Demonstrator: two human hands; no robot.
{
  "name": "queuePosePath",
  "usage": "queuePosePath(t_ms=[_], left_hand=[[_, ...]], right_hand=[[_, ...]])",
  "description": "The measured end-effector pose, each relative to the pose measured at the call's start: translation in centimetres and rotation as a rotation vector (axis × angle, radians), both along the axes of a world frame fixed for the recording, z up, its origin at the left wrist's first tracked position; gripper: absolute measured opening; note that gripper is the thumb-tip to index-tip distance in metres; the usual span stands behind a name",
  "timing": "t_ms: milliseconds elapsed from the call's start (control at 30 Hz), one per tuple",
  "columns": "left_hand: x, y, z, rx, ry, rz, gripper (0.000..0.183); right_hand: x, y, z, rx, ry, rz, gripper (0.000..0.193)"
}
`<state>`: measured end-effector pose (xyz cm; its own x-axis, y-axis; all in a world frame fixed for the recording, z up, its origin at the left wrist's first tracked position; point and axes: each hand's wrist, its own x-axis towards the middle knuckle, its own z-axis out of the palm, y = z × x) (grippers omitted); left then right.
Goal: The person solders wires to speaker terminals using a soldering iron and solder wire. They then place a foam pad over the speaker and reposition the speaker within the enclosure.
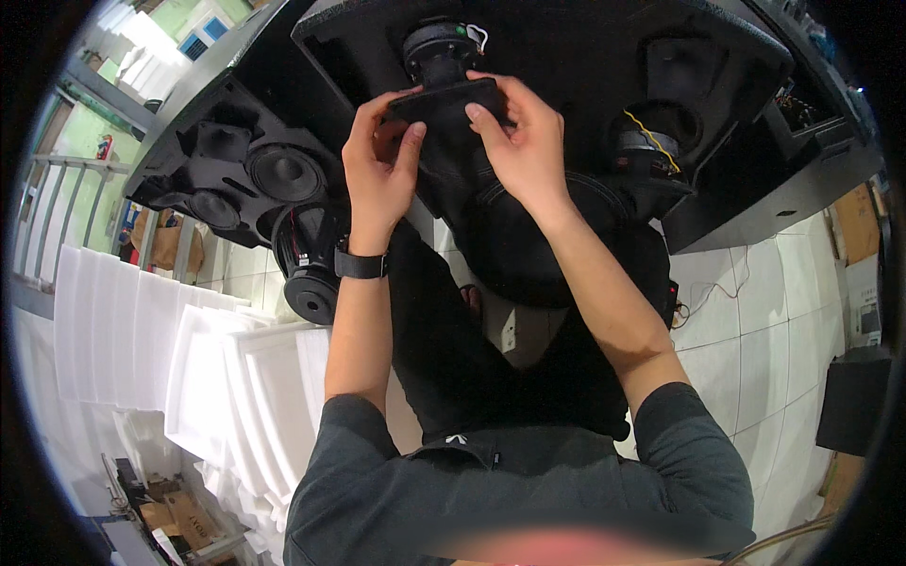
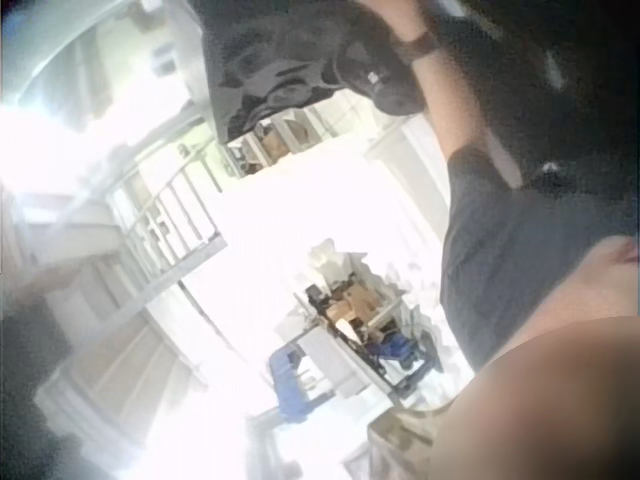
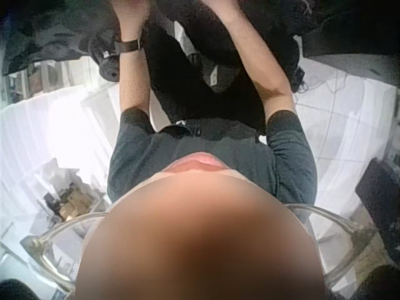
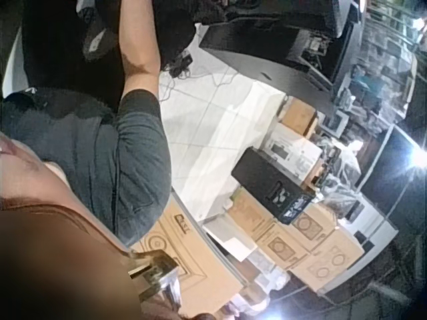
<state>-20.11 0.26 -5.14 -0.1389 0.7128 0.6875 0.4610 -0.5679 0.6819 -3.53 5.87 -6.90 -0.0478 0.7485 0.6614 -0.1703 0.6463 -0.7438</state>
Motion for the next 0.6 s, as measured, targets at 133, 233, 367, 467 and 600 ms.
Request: queuePosePath(t_ms=[133, 233, 367, 467, 600], left_hand=[[0.2, 0.2, -0.2, 0.026, 0.016, 0.004, 0.034], [0.4, 0.7, -1.0, 0.143, 0.023, 0.04, 0.025], [0.4, 0.9, -2.4, 0.225, 0.012, 0.018, 0.021], [0.3, 0.8, -3.2, 0.258, 0.017, 0.03, 0.019], [0.5, 0.6, -3.9, 0.253, 0.029, 0.045, 0.017]], right_hand=[[-0.1, 0.0, -0.4, 0.006, -0.036, 0.003, 0.032], [-0.2, 0.0, -1.0, 0.056, 0.011, -0.001, 0.033], [0.1, 0.0, -2.3, 0.096, -0.051, -0.036, 0.035], [0.0, 0.3, -3.2, 0.15, -0.06, -0.068, 0.038], [-0.2, 0.8, -4.0, 0.143, -0.072, -0.094, 0.042]])
